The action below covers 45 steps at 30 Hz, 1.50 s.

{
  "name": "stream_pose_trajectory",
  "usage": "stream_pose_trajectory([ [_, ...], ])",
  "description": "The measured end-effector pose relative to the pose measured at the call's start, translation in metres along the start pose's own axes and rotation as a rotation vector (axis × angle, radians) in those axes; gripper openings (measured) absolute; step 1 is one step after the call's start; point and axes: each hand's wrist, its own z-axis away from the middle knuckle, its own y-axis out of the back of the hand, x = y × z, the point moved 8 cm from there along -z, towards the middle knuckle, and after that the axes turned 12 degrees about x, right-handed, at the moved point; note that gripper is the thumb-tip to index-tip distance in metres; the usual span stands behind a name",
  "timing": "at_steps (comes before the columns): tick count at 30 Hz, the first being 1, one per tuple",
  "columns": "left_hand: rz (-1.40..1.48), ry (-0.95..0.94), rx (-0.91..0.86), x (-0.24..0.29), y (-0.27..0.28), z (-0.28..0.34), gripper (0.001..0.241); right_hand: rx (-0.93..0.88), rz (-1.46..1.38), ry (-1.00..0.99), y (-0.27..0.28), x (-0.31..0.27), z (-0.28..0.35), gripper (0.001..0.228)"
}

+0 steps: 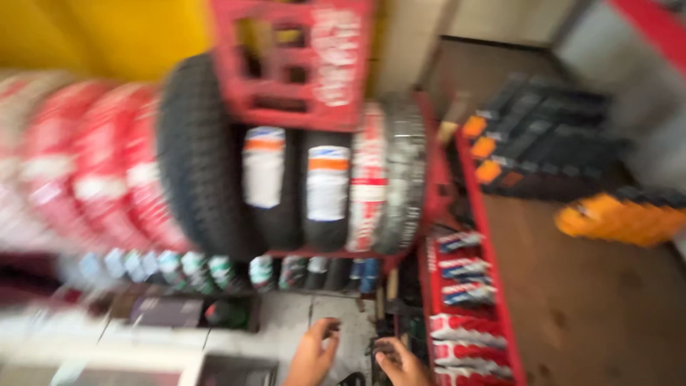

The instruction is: The person repeatedly picks up black and orange bottles from a glass display case and places them onto a red metal shelf. The person handles the bottles one at a time, moving them from the lower case to the upper shelf in a repetitive sequence.

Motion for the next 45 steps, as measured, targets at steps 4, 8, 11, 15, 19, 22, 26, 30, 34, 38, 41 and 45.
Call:
stream_pose_trajectory([
  [4, -0.003, -0.089, 0.085, 0.081, 0.070, 0.044, 0.017, -0.123, 0.032, 0.148, -0.063, -0.040, 0.010, 0.030],
  [8, 0.084, 0.069, 0.303, 0.097, 0.144, 0.094, 0.016, -0.351, -0.002, 0.091, -0.138, -0.078, 0.040, 0.029],
  [11, 0.025, 0.066, 0.585, 0.090, 0.197, 0.139, 0.019, -0.489, 0.022, 0.099, -0.190, -0.101, 0.075, 0.026],
  [15, -0.056, 0.024, 0.907, 0.093, 0.256, 0.211, 0.020, -0.634, 0.077, 0.146, -0.251, -0.136, 0.120, 0.023],
  [19, -0.170, 0.064, 1.101, 0.094, 0.292, 0.279, 0.018, -0.788, 0.217, 0.296, -0.316, -0.179, 0.176, 0.021],
  [22, -0.193, 0.130, 1.161, 0.088, 0.306, 0.319, 0.018, -0.919, 0.311, 0.602, -0.367, -0.229, 0.232, 0.020],
  [26, -0.167, 0.172, 1.216, 0.090, 0.316, 0.354, 0.030, -1.074, 0.196, 1.035, -0.425, -0.297, 0.317, 0.030],
  [30, -0.186, 0.137, 1.238, 0.099, 0.319, 0.370, 0.035, -1.206, 0.210, 0.965, -0.480, -0.315, 0.371, 0.047],
  [34, -0.204, 0.140, 1.269, 0.099, 0.317, 0.383, 0.035, -1.166, 0.260, 1.073, -0.520, -0.308, 0.395, 0.050],
  [38, -0.231, 0.112, 1.274, 0.099, 0.318, 0.394, 0.035, -1.147, 0.294, 1.152, -0.535, -0.287, 0.395, 0.037],
  [41, -0.235, 0.123, 1.313, 0.100, 0.321, 0.398, 0.038, -1.109, 0.382, 0.994, -0.537, -0.271, 0.374, 0.035],
  [45, -0.338, 0.053, 1.312, 0.123, 0.327, 0.392, 0.041, -1.042, 0.293, 0.804, -0.522, -0.269, 0.331, 0.031],
])
